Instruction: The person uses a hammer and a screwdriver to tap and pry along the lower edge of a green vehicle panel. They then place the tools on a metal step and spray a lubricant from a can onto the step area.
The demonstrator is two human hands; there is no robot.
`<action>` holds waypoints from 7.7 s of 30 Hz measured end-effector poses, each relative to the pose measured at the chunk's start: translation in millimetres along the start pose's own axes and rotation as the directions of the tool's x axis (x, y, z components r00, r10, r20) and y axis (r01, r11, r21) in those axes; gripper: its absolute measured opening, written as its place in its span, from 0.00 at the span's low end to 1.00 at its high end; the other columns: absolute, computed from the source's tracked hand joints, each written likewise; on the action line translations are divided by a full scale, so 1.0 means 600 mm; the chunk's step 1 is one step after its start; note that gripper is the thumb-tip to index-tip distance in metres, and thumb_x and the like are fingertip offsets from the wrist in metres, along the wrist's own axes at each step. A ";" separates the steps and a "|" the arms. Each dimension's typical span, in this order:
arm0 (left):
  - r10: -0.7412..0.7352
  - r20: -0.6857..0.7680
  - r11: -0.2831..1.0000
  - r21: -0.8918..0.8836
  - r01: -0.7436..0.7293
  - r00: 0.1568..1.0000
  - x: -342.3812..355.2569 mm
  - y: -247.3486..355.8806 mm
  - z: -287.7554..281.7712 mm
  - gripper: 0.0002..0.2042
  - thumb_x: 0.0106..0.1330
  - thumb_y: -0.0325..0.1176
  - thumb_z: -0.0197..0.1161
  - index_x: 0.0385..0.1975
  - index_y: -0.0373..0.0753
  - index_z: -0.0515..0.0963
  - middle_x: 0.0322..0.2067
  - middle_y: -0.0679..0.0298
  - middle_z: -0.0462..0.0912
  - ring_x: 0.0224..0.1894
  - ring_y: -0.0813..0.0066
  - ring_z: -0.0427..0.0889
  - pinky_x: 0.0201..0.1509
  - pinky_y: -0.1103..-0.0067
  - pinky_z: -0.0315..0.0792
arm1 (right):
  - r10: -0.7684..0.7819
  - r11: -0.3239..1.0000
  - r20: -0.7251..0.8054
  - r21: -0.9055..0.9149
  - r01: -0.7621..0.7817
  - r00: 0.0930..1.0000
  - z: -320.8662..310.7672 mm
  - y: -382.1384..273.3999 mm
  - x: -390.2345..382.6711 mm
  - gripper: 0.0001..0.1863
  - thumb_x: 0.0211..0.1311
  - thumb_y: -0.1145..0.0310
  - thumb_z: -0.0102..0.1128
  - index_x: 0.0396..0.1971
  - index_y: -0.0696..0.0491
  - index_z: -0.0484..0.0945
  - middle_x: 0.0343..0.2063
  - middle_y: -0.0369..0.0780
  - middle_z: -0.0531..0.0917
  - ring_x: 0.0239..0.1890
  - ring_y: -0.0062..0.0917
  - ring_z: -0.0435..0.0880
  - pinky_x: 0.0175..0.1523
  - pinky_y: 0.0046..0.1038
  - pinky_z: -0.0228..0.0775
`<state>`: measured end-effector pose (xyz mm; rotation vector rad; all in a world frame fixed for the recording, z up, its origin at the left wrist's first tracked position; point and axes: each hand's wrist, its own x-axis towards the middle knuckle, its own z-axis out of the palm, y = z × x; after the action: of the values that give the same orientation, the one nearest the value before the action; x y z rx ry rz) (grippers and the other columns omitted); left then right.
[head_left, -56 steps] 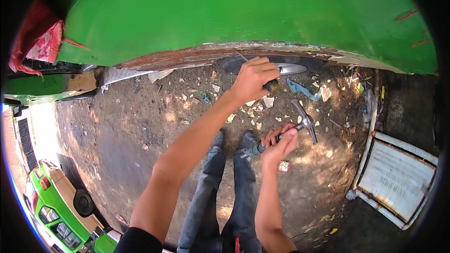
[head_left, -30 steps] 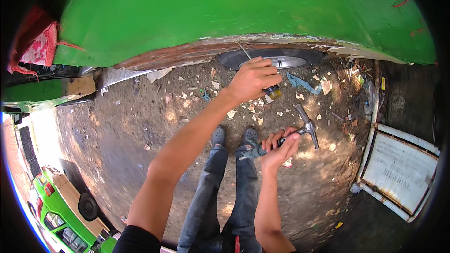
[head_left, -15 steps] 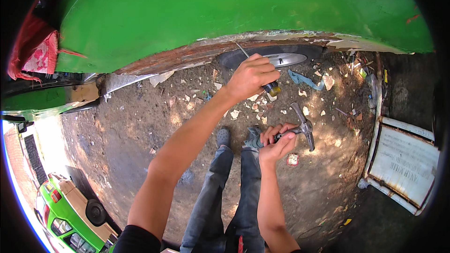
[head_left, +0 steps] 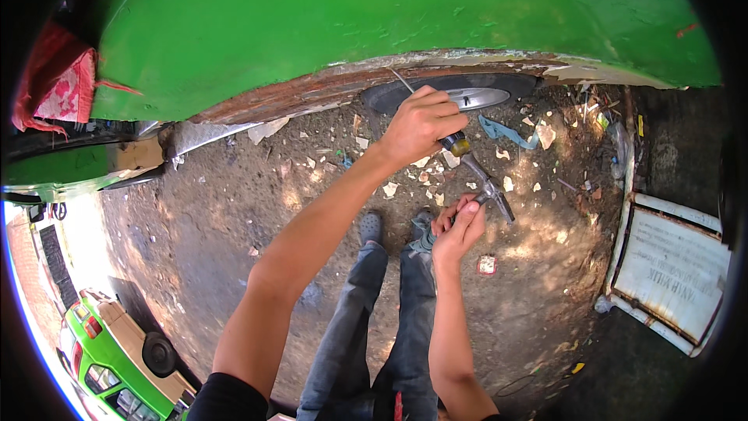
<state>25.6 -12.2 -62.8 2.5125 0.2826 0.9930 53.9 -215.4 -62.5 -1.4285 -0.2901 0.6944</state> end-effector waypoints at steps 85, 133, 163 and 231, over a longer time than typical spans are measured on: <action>-0.388 -0.288 0.918 -0.044 0.393 0.875 -0.023 -0.061 -0.009 0.11 0.38 0.19 0.67 0.22 0.38 0.74 0.25 0.62 0.78 0.33 0.62 0.78 0.39 0.71 0.68 | -0.017 1.000 -0.010 -0.008 0.017 1.000 0.019 -0.015 -0.008 0.23 0.79 0.47 0.44 0.34 0.54 0.65 0.17 0.32 0.64 0.14 0.12 0.61 0.17 0.19 0.54; -0.062 -0.071 0.997 -0.056 0.058 0.996 0.011 0.010 -0.012 0.13 0.36 0.25 0.72 0.23 0.39 0.76 0.24 0.66 0.76 0.34 0.66 0.77 0.40 0.71 0.68 | -0.019 0.998 -0.117 0.055 0.025 0.993 0.020 -0.062 0.001 0.25 0.78 0.41 0.40 0.33 0.50 0.59 0.15 0.32 0.59 0.12 0.15 0.55 0.18 0.22 0.52; -0.088 0.008 0.992 -0.091 0.089 0.996 0.030 0.009 -0.017 0.14 0.35 0.22 0.70 0.24 0.40 0.76 0.24 0.66 0.75 0.32 0.63 0.75 0.44 0.70 0.68 | -0.050 0.998 -0.084 -0.036 0.047 0.995 0.034 -0.044 -0.003 0.25 0.78 0.42 0.41 0.33 0.51 0.60 0.15 0.33 0.59 0.12 0.16 0.56 0.17 0.22 0.53; -0.305 -0.137 0.952 -0.051 0.300 0.942 -0.023 -0.046 -0.006 0.15 0.35 0.23 0.72 0.25 0.40 0.76 0.24 0.66 0.75 0.34 0.65 0.75 0.49 0.68 0.64 | -0.017 0.999 -0.094 -0.034 0.014 0.995 0.024 -0.060 0.023 0.23 0.80 0.48 0.40 0.33 0.53 0.63 0.16 0.31 0.61 0.14 0.13 0.59 0.17 0.21 0.53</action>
<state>12.2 9.1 -81.4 2.2823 0.6712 1.0417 65.6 -195.3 -28.6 -1.4843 -0.2396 0.6096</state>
